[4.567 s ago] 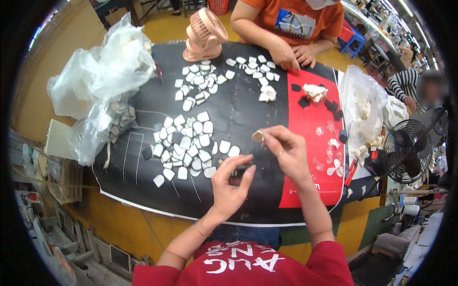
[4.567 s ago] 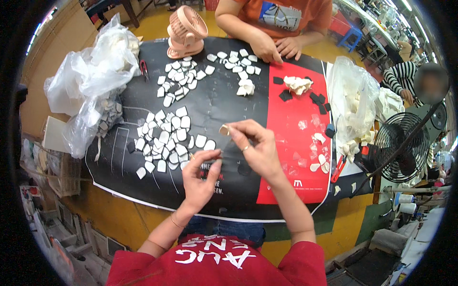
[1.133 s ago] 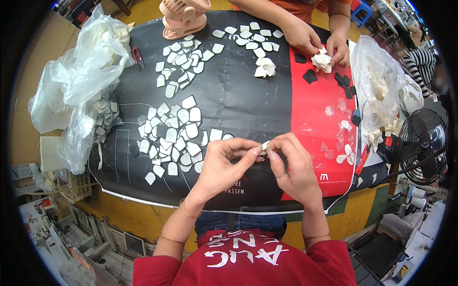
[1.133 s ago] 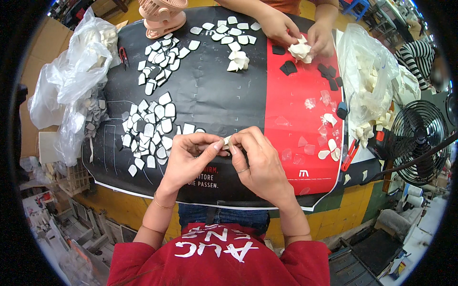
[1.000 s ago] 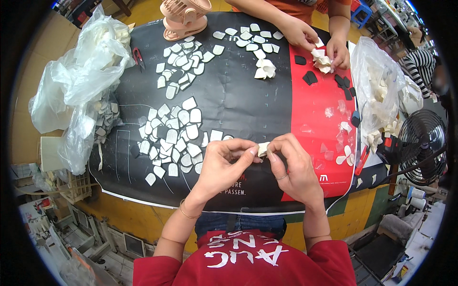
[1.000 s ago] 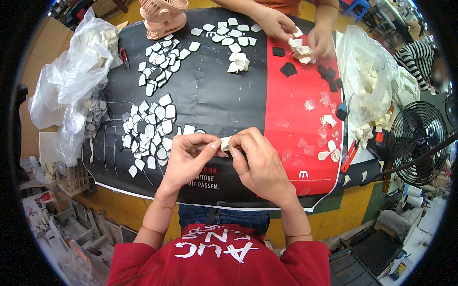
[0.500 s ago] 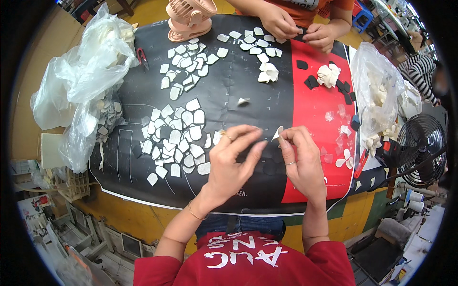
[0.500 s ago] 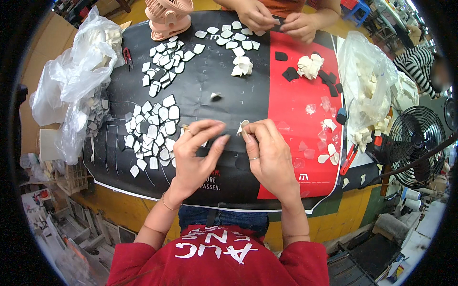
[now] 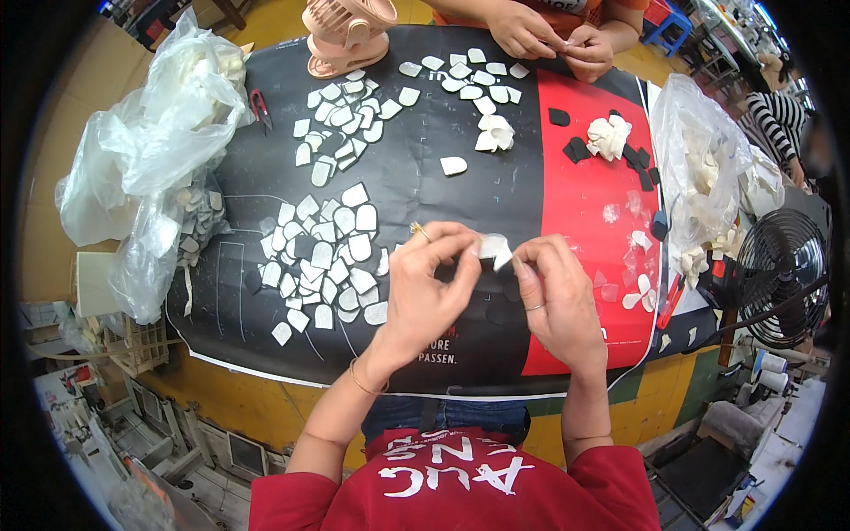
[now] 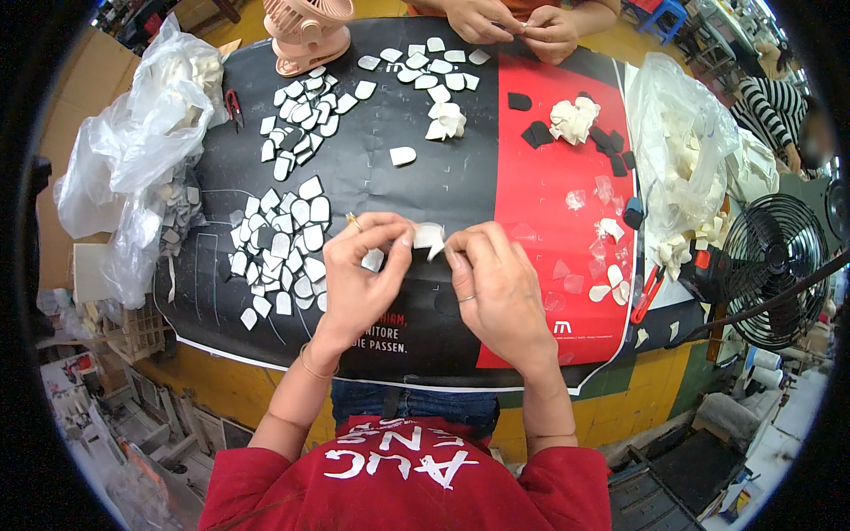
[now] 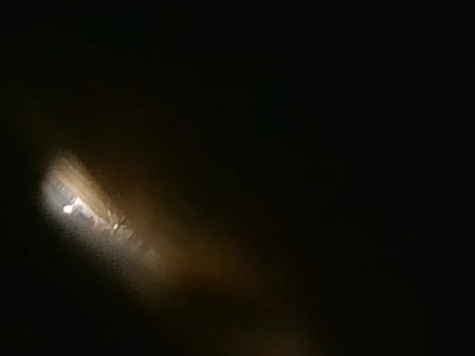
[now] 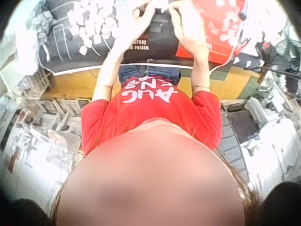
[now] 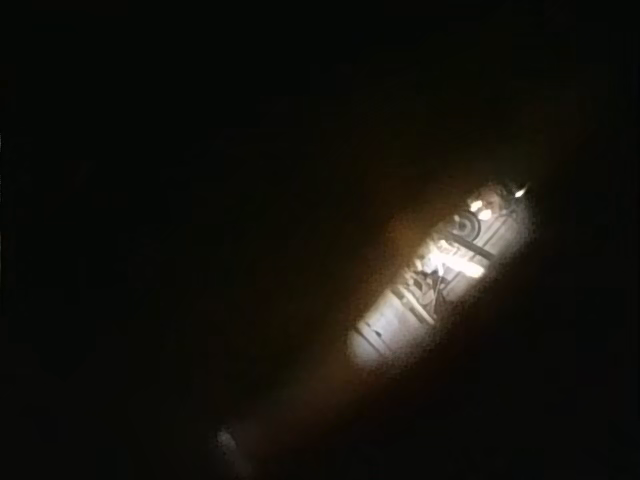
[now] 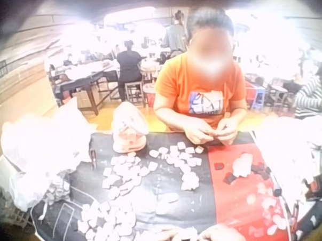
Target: The person assembles small white and black foam-like pieces by hand, pressing them together and placing them on a table. They gather the assembled pieces and place them into a plastic bag.
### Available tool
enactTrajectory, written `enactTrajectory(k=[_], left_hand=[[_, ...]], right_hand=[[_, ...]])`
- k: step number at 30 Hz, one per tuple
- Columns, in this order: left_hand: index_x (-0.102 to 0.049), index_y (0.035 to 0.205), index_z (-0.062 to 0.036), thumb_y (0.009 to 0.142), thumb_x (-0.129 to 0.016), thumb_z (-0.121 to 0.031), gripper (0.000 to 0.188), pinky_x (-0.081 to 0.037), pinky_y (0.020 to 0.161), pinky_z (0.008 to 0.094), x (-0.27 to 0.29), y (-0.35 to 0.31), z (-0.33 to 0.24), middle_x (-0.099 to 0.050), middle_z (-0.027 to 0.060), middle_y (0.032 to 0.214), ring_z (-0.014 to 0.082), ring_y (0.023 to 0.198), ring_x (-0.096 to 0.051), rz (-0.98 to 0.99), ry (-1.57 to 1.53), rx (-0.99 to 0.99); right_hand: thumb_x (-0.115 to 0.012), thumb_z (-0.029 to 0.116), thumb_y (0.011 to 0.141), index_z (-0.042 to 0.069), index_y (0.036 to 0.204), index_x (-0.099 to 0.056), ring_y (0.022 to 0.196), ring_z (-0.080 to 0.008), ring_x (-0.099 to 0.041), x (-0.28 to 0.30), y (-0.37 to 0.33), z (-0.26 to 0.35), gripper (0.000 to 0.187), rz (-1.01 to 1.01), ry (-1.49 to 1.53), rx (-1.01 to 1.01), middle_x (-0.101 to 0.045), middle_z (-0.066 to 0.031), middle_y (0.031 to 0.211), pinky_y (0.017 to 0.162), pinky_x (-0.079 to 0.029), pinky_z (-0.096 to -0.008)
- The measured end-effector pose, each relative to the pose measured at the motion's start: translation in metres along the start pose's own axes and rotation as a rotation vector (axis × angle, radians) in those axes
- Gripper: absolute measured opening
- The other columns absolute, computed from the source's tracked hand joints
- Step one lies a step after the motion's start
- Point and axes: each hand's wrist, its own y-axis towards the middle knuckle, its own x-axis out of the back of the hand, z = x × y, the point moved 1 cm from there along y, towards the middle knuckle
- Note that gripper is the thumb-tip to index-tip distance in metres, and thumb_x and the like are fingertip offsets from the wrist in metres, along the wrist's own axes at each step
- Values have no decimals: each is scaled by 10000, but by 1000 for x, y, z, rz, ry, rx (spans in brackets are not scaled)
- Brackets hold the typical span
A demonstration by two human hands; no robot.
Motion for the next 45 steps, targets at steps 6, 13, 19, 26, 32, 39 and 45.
enactTrajectory(k=[6,13,19,26,32,39,45], left_hand=[[-732,934,25,868,-701,-83,131,-522,681,326,0,9,11,-704,106,935,219,769,-679,-26,50,51],[-692,1102,-23,858,-722,-150,277,-489,833,421,0,29,26,-663,135,1053,326,967,-630,34,385,-32],[-715,1055,-16,876,-716,-133,214,-496,848,414,10,76,50,-658,152,1028,342,938,-636,63,642,-252],[-734,974,29,905,-682,-86,143,-513,716,341,14,53,25,-688,116,886,241,754,-657,148,76,91],[-712,1016,53,914,-656,-33,144,-508,654,315,12,24,-3,-681,144,954,228,714,-643,170,14,-128],[-706,1065,40,887,-647,23,188,-512,752,313,12,9,-22,-670,136,1016,254,817,-662,209,80,-42],[-684,1141,34,838,-653,18,305,-480,732,376,9,4,-27,-636,122,1078,239,750,-634,235,257,-174]], right_hand=[[-615,106,940,39,1005,-604,836,-356,-598,11,5,-8,93,-57,-127,-106,-605,-118,973,737,-473,-444],[-735,222,892,22,906,-635,721,-266,-639,7,22,-20,224,-51,-339,-149,-620,-94,816,651,-486,-380],[-738,217,893,25,908,-660,694,-248,-650,-5,35,-20,207,-101,-276,-133,-640,-95,823,625,-497,-373],[-711,171,899,36,959,-676,778,-303,-635,-11,32,-7,152,-87,49,-113,-641,-108,891,682,-496,-402],[-692,85,897,6,976,-667,800,-322,-646,-11,25,5,116,-129,98,69,-647,-135,931,695,-515,-397],[-668,72,907,3,991,-650,794,-325,-639,-4,16,13,111,-80,162,-8,-643,-128,925,722,-502,-408],[-672,84,906,3,987,-651,782,-305,-633,-2,13,13,116,-63,119,-16,-646,-115,914,716,-477,-396]])
